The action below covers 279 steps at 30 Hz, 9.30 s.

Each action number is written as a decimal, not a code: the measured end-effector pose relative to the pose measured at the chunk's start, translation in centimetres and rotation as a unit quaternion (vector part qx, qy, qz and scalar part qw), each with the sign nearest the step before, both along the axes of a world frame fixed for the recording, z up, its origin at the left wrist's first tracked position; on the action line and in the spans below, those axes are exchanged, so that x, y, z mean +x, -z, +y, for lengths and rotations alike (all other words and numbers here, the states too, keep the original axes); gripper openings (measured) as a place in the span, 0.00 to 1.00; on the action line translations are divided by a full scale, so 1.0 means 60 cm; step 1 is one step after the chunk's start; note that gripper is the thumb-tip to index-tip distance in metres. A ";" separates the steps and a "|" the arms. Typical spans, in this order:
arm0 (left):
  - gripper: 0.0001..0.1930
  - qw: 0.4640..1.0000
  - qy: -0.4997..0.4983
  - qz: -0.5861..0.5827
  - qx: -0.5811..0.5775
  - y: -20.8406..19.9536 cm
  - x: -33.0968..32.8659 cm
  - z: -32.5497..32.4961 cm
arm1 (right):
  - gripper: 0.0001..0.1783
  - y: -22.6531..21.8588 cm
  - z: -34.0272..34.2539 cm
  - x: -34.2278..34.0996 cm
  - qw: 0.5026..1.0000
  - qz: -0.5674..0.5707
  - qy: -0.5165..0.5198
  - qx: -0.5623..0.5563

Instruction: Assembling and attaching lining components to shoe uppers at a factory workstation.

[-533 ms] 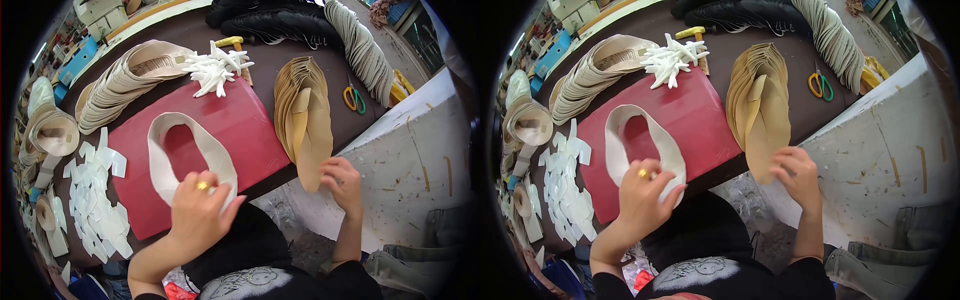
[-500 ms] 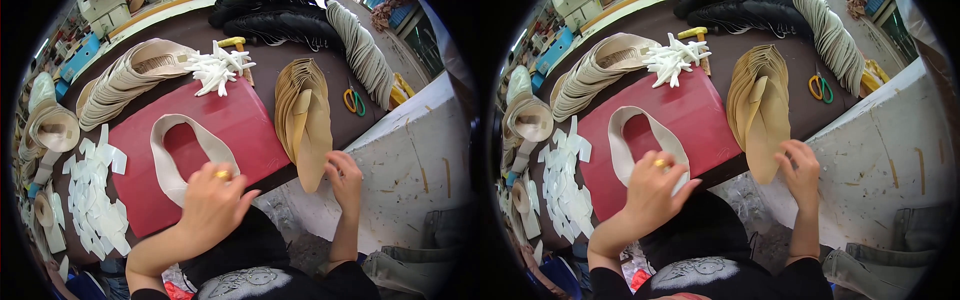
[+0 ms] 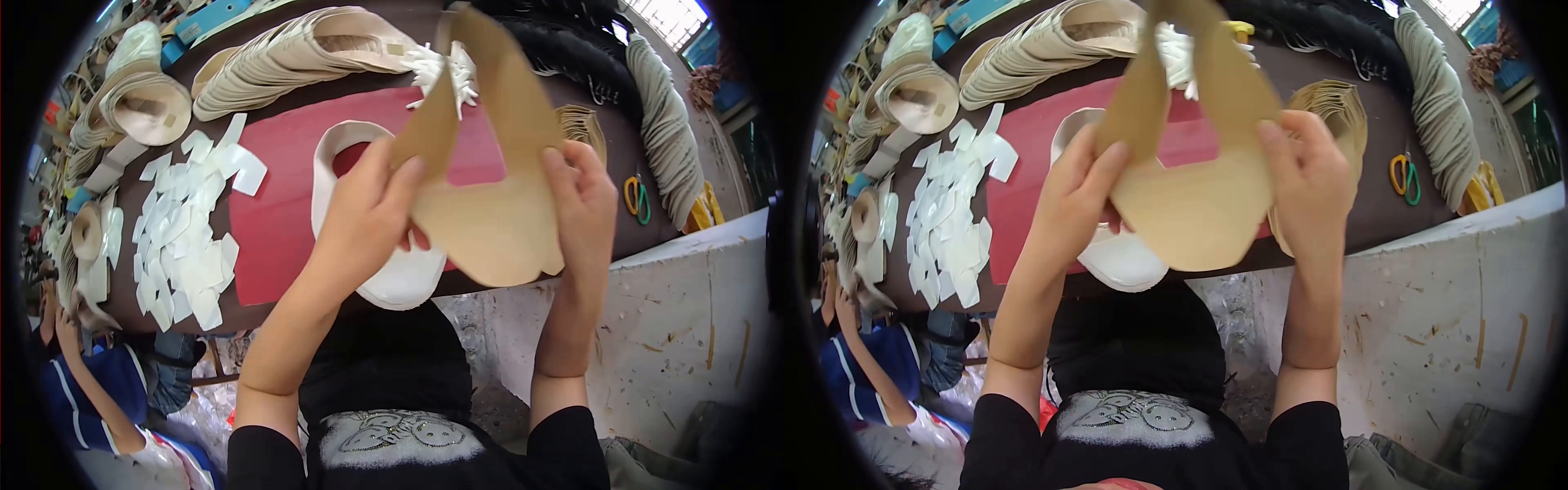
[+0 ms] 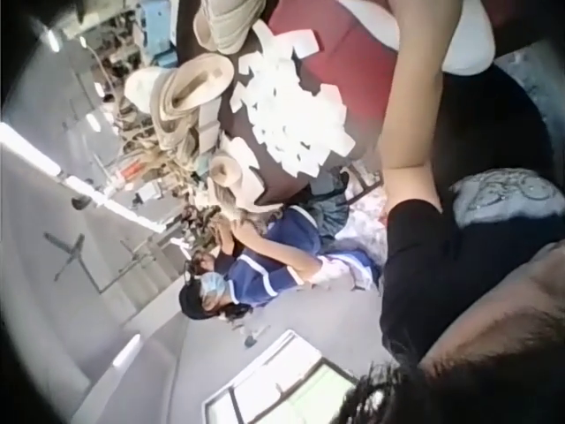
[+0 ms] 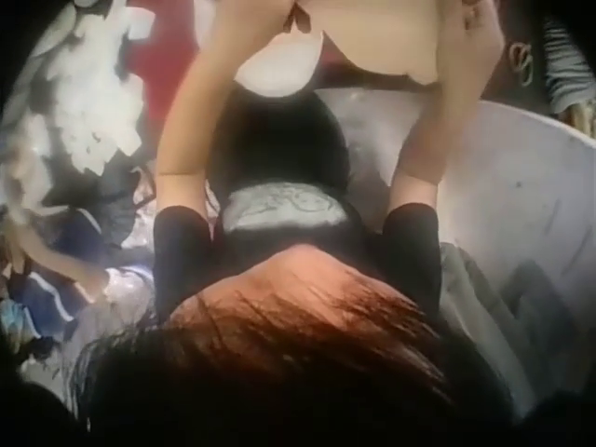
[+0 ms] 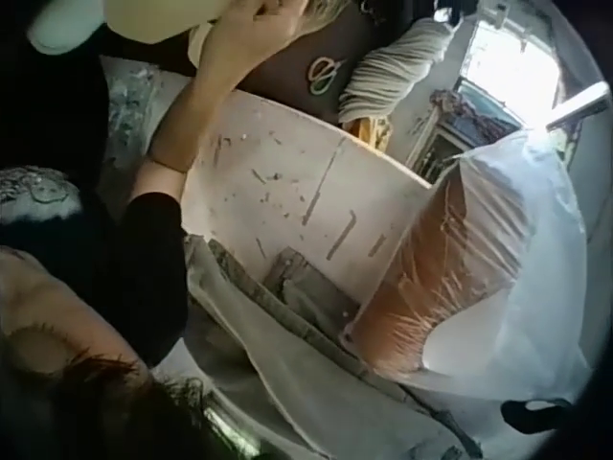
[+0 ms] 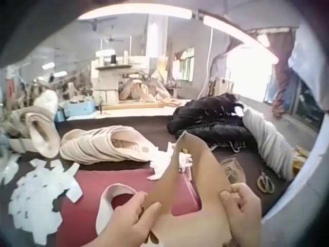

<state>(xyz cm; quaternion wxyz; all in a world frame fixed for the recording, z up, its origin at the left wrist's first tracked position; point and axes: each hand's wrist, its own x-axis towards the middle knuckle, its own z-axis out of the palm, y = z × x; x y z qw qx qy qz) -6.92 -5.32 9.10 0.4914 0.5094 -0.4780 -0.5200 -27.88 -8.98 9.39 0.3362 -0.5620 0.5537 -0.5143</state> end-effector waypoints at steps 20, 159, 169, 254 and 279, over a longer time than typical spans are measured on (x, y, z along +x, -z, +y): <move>0.22 0.980 -0.161 -0.073 0.087 0.118 0.092 0.113 | 0.16 0.120 -0.018 0.070 0.928 0.076 -0.340 0.135; 0.05 0.447 0.066 -0.864 -0.223 0.103 -0.012 0.038 | 0.11 0.155 -0.020 0.123 0.944 0.298 -0.098 -0.106; 0.15 0.415 0.022 -0.868 -0.273 0.162 -0.031 0.000 | 0.12 0.169 -0.028 0.103 0.973 0.210 -0.047 -0.081; 0.20 0.647 0.068 -0.721 -0.238 0.119 0.256 0.206 | 0.38 0.143 0.068 0.224 0.703 0.523 -0.429 -0.220; 0.05 0.577 0.062 -0.633 -0.512 0.139 0.329 0.145 | 0.14 0.156 0.041 0.311 0.807 0.252 -0.502 -0.185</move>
